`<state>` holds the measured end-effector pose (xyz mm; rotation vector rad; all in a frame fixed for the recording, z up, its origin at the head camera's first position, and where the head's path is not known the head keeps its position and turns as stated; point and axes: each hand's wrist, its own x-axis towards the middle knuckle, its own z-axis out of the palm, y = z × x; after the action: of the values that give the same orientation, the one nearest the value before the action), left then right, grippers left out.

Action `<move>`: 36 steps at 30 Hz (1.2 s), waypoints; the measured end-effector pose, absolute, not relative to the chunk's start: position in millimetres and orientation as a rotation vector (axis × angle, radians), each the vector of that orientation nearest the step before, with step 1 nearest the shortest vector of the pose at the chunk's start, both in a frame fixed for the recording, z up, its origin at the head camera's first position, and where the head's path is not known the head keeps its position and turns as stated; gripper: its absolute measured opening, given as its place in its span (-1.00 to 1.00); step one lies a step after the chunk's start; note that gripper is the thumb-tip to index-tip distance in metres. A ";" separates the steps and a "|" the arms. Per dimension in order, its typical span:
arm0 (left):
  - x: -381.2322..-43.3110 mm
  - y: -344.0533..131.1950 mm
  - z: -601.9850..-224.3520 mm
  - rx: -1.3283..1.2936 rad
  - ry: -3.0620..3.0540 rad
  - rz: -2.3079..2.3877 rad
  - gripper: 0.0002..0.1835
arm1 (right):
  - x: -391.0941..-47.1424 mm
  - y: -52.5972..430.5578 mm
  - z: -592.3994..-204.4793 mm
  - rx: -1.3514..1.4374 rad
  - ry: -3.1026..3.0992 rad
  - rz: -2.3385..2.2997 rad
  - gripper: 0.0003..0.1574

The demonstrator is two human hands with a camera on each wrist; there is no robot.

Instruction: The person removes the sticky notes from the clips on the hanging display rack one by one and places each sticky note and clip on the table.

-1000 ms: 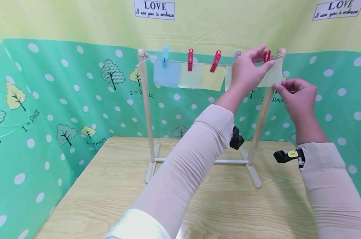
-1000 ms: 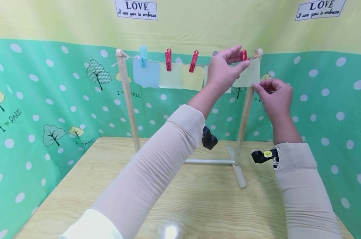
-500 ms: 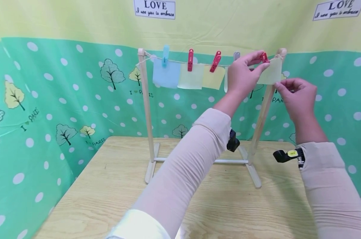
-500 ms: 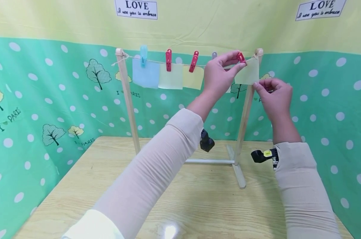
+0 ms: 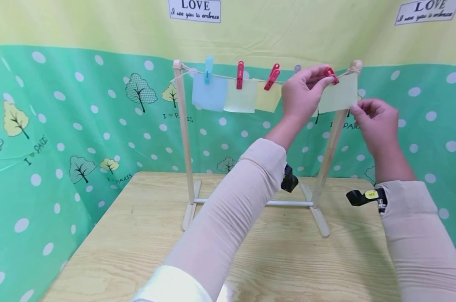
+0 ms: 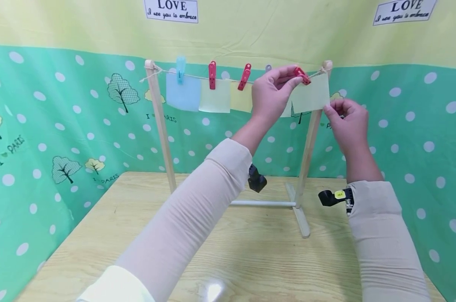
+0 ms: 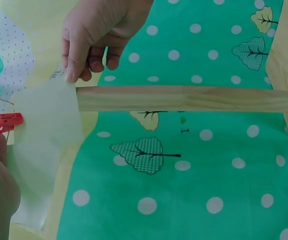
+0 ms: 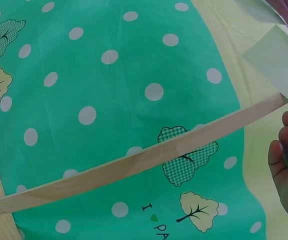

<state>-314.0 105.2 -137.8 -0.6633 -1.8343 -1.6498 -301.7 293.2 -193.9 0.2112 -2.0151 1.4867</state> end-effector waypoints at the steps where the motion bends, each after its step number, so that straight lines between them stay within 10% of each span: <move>1: -314.3 104.5 -138.3 -0.668 -1.818 -1.657 -0.71 | -301.7 293.7 -194.7 0.213 -2.017 1.483 -0.79; 36: -314.0 74.7 -153.4 -0.814 -1.506 -1.963 -0.74 | -290.1 296.3 -217.6 0.173 -1.961 1.414 -0.80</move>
<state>-314.0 74.7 -153.4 -0.8139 -1.5059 -1.9632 -290.1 296.3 -217.6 0.1730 -1.9613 1.4139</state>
